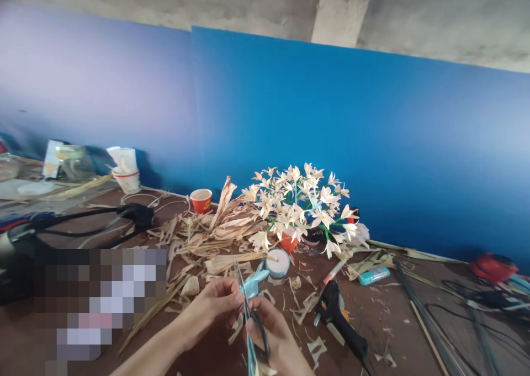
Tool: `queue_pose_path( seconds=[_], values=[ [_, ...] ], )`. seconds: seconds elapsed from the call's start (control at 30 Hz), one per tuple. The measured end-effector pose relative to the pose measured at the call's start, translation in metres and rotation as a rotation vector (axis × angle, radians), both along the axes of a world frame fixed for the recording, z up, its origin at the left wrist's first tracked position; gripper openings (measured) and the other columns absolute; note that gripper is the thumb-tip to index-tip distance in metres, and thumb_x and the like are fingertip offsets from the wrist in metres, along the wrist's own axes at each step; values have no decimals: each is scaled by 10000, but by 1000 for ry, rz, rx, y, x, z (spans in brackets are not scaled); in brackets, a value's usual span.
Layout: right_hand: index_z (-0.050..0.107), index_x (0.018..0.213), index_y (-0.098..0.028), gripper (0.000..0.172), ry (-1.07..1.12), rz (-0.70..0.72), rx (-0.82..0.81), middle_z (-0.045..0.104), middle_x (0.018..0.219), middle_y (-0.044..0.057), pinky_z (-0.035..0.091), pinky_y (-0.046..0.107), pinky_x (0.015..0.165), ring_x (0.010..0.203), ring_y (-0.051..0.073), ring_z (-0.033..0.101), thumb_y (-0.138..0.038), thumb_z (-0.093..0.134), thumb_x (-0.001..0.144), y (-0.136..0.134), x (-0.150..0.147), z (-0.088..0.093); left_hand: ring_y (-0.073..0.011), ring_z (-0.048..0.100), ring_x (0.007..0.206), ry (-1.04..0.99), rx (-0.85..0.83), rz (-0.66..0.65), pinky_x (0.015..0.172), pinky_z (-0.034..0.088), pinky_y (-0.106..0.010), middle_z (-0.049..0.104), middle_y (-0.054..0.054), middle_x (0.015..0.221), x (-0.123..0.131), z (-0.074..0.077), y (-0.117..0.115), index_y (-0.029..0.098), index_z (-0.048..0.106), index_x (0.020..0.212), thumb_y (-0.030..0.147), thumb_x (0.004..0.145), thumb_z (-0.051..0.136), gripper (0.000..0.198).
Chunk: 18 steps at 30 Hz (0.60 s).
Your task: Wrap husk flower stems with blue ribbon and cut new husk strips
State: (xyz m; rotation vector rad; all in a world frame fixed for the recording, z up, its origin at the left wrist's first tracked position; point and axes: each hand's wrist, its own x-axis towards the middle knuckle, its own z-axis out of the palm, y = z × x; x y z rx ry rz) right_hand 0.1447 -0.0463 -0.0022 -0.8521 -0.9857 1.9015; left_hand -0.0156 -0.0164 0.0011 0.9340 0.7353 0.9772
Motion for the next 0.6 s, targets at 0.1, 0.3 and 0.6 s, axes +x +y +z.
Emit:
queue_pose_path(
  seconds=[0.1,0.3,0.6],
  values=[
    [585,842,-208,342,-5,-7,-17,454,537,-65,255,145,412,407,24,326,-387,739,595,0,0,0,-63,436,430,1,-8,7,454,344,-202,552,11,539,0,1,0,135,479,569,379,598,712,338],
    [581,884,-208,380,-20,-9,-20,476,527,-48,320,166,420,425,60,405,-426,718,605,1,2,-3,-54,431,424,-9,-19,-6,446,325,-194,552,7,556,2,2,-2,134,475,575,369,604,710,334],
    [564,814,-205,325,-62,1,103,410,532,-65,205,138,364,390,27,267,-444,690,633,4,-2,-5,-58,432,420,-9,-5,26,449,328,-201,544,15,547,3,-1,-1,140,471,586,368,614,698,322]
  ],
)
